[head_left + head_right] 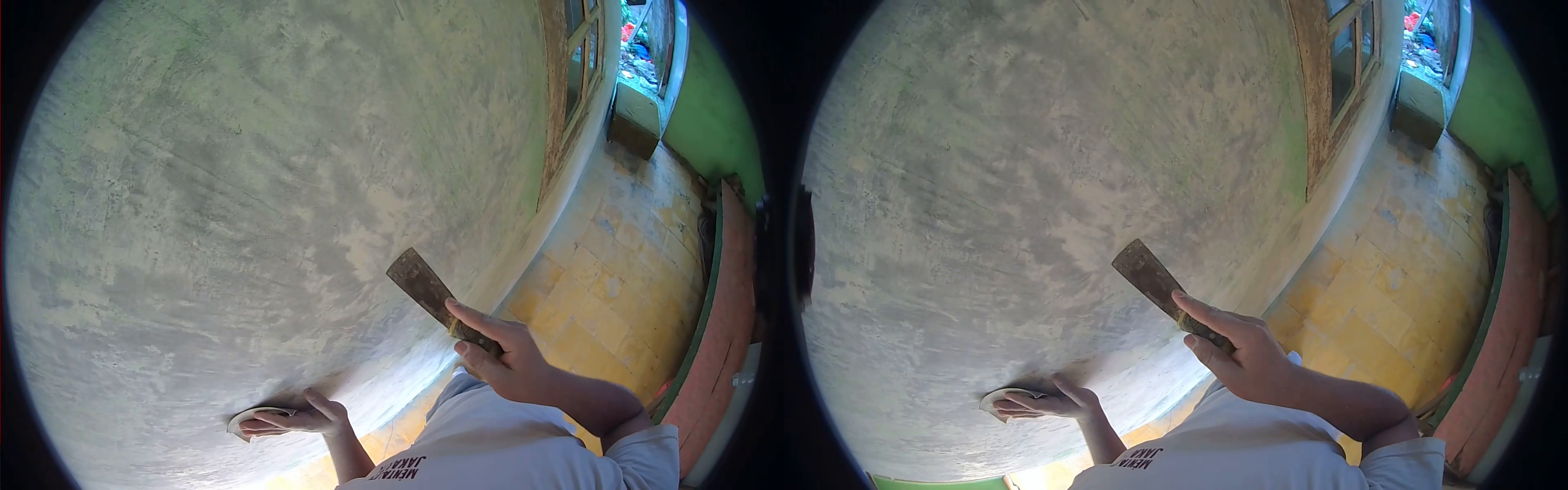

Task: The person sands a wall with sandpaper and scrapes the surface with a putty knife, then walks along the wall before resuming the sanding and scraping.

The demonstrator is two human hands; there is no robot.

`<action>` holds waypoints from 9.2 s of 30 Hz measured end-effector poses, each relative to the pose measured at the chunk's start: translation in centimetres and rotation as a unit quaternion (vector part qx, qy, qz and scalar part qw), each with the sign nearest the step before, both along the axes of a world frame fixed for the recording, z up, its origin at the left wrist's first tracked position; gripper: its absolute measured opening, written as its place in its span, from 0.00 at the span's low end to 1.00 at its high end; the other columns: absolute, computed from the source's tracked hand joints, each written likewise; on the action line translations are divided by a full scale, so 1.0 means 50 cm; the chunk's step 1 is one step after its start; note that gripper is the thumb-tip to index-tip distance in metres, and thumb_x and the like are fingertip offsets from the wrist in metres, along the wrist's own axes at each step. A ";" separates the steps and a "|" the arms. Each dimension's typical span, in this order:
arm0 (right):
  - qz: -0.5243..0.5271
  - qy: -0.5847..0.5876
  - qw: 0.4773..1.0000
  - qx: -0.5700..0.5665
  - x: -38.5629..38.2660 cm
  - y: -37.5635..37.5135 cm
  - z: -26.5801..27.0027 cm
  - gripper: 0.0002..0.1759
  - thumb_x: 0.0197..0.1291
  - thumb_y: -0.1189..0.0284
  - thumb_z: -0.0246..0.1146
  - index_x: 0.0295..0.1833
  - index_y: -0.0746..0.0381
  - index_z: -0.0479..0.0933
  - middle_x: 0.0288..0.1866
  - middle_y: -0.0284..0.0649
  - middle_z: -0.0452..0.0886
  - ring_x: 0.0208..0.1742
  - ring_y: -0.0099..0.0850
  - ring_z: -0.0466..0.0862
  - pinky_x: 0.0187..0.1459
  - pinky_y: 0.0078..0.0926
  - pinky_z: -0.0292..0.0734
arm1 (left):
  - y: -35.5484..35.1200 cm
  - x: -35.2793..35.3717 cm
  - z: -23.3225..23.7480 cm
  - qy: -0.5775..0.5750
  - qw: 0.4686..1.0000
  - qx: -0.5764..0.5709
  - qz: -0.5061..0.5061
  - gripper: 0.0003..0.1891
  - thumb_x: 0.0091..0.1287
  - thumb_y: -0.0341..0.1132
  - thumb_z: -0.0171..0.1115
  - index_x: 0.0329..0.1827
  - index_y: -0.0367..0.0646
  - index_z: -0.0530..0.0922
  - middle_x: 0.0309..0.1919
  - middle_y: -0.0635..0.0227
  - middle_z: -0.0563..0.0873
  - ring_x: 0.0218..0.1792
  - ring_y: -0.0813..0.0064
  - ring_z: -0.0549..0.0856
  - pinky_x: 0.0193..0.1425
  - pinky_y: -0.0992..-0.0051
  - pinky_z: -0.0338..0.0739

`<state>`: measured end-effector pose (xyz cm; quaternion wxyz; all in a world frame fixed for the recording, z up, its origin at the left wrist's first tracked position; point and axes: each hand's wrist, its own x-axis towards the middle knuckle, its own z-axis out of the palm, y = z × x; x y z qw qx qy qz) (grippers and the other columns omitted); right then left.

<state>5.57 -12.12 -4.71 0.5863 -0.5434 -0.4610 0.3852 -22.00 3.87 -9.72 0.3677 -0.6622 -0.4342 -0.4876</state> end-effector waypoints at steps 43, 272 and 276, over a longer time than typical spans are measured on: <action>-0.039 -0.114 0.989 0.083 0.007 -0.011 -0.014 0.28 0.65 0.77 0.57 0.70 0.65 0.61 0.51 0.52 0.80 0.44 0.31 0.82 0.48 0.25 0.74 | -0.001 0.004 -0.001 -0.012 1.000 -0.008 -0.013 0.41 0.67 0.52 0.47 0.75 0.33 0.45 0.74 0.41 0.41 0.75 0.45 0.35 0.72 0.42 0.27; 0.100 0.189 0.640 0.738 0.168 0.156 0.224 0.13 0.63 0.69 0.61 0.35 0.56 0.61 0.17 0.32 0.66 0.13 0.21 0.64 0.16 0.22 0.66 | -0.016 0.252 0.017 -0.051 0.998 -0.014 0.028 0.45 0.66 0.58 0.50 0.74 0.30 0.48 0.73 0.34 0.44 0.74 0.38 0.42 0.72 0.40 0.32; 0.184 0.062 0.777 0.598 0.157 0.197 0.236 0.13 0.65 0.69 0.56 0.32 0.54 0.58 0.17 0.29 0.61 0.16 0.19 0.60 0.17 0.19 0.57 | -0.017 0.255 0.019 -0.051 0.998 -0.014 0.031 0.45 0.66 0.58 0.50 0.74 0.30 0.48 0.73 0.35 0.44 0.74 0.38 0.41 0.72 0.40 0.32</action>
